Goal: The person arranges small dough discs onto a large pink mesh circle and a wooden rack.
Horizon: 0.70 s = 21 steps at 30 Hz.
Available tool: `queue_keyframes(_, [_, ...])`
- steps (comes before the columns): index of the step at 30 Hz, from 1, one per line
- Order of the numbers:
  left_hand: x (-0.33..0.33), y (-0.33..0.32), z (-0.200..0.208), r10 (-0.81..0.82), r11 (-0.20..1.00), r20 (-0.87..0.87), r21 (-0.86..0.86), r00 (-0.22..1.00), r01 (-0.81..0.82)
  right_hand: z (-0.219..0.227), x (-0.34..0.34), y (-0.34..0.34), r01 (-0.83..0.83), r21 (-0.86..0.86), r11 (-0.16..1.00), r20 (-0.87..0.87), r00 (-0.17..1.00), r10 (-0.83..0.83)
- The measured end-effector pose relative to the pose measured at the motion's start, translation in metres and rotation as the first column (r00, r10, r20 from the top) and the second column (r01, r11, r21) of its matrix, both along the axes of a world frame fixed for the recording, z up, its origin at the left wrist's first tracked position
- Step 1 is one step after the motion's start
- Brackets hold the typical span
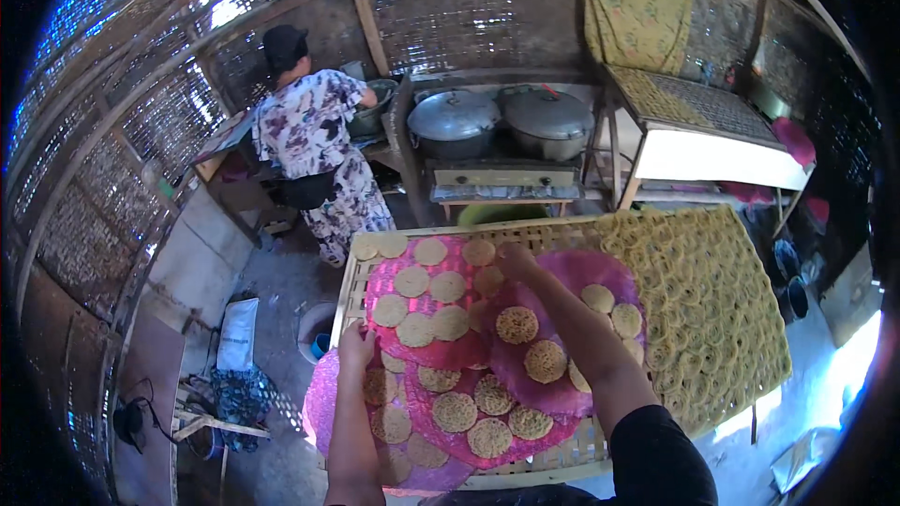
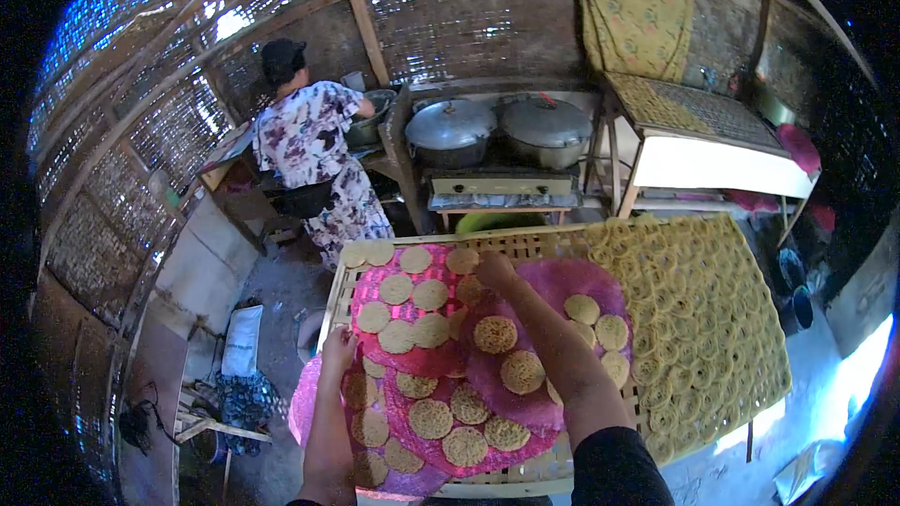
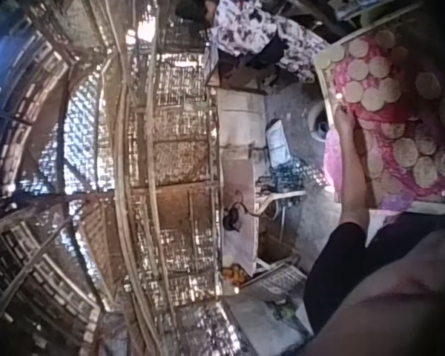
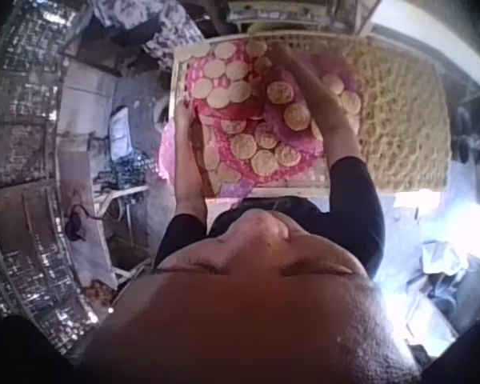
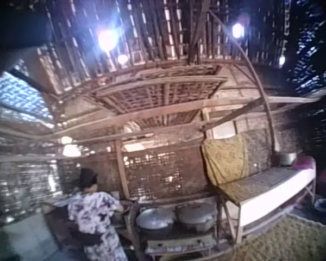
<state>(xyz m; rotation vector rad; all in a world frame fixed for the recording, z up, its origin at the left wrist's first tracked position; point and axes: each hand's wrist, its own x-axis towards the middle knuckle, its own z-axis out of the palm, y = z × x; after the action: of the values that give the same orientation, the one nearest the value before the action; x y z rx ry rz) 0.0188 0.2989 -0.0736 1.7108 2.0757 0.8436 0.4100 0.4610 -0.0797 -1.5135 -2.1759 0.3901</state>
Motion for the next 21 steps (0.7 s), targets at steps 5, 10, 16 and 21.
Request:
queue_keyframes(5, [-0.031,0.001,-0.024,0.119,0.991,0.142,-0.071,0.983,-0.110,-0.029,-0.036,0.029,-0.098,-0.083,0.992,0.495,0.859,0.126])
queue_keyframes(10, [-0.003,0.046,-0.039,-0.031,0.979,0.135,0.204,0.990,0.003,-0.086,0.034,0.075,-0.194,-0.112,0.975,0.727,0.653,0.213])
queue_keyframes(16, [-0.002,0.005,0.007,0.051,0.999,0.042,-0.011,0.998,-0.051,-0.106,-0.022,0.070,-0.005,-0.013,1.000,0.456,0.890,0.010])
queue_keyframes(21, [0.057,0.039,0.034,-0.124,0.984,0.311,0.163,0.942,0.075,-0.125,0.032,0.094,0.210,0.173,0.962,0.170,0.956,-0.239])
